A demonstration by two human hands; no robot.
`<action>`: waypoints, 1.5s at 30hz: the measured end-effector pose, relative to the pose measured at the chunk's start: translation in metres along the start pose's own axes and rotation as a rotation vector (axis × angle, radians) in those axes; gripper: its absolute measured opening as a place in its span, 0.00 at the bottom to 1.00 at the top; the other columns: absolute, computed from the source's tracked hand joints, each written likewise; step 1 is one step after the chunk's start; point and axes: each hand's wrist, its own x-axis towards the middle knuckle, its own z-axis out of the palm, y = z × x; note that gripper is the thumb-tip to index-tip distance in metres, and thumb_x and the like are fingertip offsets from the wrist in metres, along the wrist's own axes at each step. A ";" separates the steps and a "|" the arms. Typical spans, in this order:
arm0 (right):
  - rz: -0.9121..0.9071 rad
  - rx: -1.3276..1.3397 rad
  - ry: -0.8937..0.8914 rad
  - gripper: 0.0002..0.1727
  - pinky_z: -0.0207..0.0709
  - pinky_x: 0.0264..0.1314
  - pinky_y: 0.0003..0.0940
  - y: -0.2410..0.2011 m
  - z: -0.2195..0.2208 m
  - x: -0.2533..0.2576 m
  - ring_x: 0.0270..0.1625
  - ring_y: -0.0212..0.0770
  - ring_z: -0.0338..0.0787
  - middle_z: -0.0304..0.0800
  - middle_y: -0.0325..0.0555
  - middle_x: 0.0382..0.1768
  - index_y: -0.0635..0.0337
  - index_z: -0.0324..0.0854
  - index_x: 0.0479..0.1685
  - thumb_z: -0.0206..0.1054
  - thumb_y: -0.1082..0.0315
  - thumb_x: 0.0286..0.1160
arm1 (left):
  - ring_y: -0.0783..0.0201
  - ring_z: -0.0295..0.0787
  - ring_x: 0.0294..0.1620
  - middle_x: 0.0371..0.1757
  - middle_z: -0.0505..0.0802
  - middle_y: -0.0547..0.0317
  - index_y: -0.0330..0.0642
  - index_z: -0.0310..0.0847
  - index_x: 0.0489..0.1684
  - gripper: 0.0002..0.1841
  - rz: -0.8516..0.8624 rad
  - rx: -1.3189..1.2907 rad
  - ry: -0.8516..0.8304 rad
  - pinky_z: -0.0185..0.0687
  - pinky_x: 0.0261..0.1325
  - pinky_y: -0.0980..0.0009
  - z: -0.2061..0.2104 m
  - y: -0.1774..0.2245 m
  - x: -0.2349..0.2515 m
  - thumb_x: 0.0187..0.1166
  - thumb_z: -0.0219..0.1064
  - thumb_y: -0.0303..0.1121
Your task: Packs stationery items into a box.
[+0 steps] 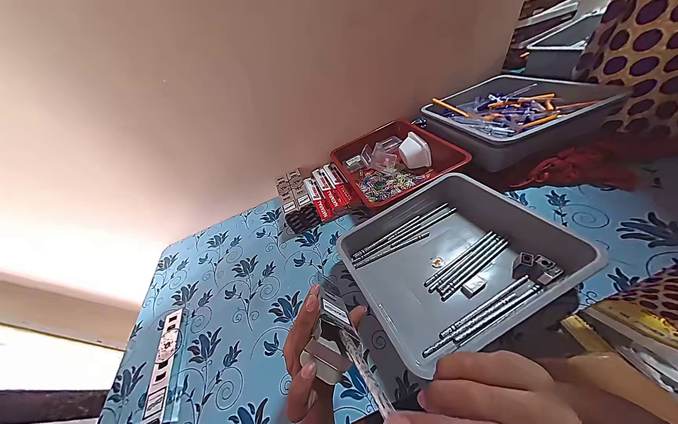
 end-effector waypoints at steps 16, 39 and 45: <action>-0.074 -0.214 0.024 0.09 0.74 0.38 0.23 0.023 0.018 0.001 0.35 0.35 0.83 0.89 0.48 0.46 0.57 0.84 0.57 0.64 0.70 0.84 | 0.58 0.63 0.90 0.87 0.74 0.65 0.63 0.79 0.77 0.21 -0.104 -0.098 -0.014 0.68 0.85 0.59 -0.005 0.001 -0.007 0.90 0.53 0.46; 0.603 -0.464 -1.374 0.11 0.77 0.54 0.63 0.216 -0.009 -0.010 0.52 0.64 0.90 0.89 0.64 0.47 0.72 0.86 0.43 0.64 0.70 0.82 | 0.62 0.81 0.79 0.79 0.82 0.74 0.72 0.71 0.76 0.40 0.304 0.786 0.062 0.80 0.78 0.63 -0.002 -0.005 0.002 0.65 0.83 0.25; 0.220 -0.553 -0.701 0.13 0.81 0.28 0.44 0.145 -0.044 0.014 0.30 0.49 0.91 0.89 0.51 0.33 0.66 0.85 0.50 0.66 0.70 0.69 | 0.64 0.76 0.82 0.82 0.79 0.78 0.77 0.70 0.78 0.40 0.254 0.762 0.045 0.76 0.81 0.64 -0.004 -0.002 0.003 0.69 0.80 0.26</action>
